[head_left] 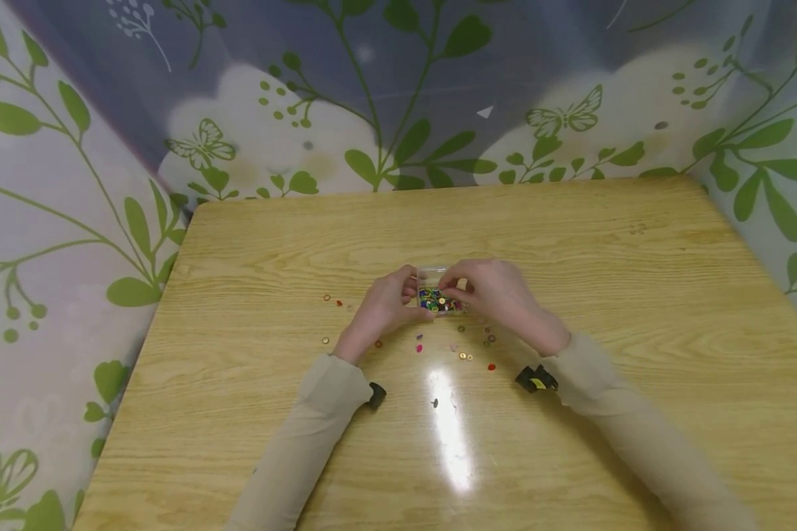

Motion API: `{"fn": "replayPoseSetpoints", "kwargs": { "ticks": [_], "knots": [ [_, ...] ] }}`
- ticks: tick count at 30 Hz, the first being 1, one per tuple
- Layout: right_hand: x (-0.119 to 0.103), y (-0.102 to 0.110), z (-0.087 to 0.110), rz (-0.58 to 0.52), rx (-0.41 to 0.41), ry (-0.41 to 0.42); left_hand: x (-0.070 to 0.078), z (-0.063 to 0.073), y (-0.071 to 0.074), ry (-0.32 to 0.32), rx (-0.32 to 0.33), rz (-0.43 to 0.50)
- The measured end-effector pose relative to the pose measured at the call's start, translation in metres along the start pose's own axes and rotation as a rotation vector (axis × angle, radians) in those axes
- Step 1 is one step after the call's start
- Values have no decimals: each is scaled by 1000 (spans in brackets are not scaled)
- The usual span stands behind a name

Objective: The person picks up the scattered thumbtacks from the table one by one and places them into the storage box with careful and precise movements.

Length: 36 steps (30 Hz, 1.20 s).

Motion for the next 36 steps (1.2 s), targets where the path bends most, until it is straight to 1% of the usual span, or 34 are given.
{"fn": "replayPoseSetpoints", "kwargs": {
  "ticks": [5,13,18,23,26,30,33,36],
  "knots": [
    [-4,-6,-2,-11,6,6,1,0,0,1,-1,-1],
    [-4,-8,-1,0,-24,-19,1,0,0,1,-7,-10],
    [-2,-7,0,-21,-20,-19,1,0,0,2,-8,-10],
    [3,0,5,-22,-19,-24,0,0,1,5,-3,-8],
    [9,6,11,-4,-3,-12,0,0,0,3,0,-6],
    [16,13,25,19,11,49,1,0,0,4,1,-3],
    [19,16,40,29,-37,96,0,0,0,7,-2,-4],
    [23,16,56,34,-122,109,0,0,0,9,-2,3]
  ]
}}
Point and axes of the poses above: each hand's wrist, its own z-axis away from the middle knuckle, its own y-axis out of the back of the hand, x = y × z, the point moved 2 cm from there along -z, towards the middle knuckle, and after that the axes turned 13 degrees about -y, right-handed, at the moved point
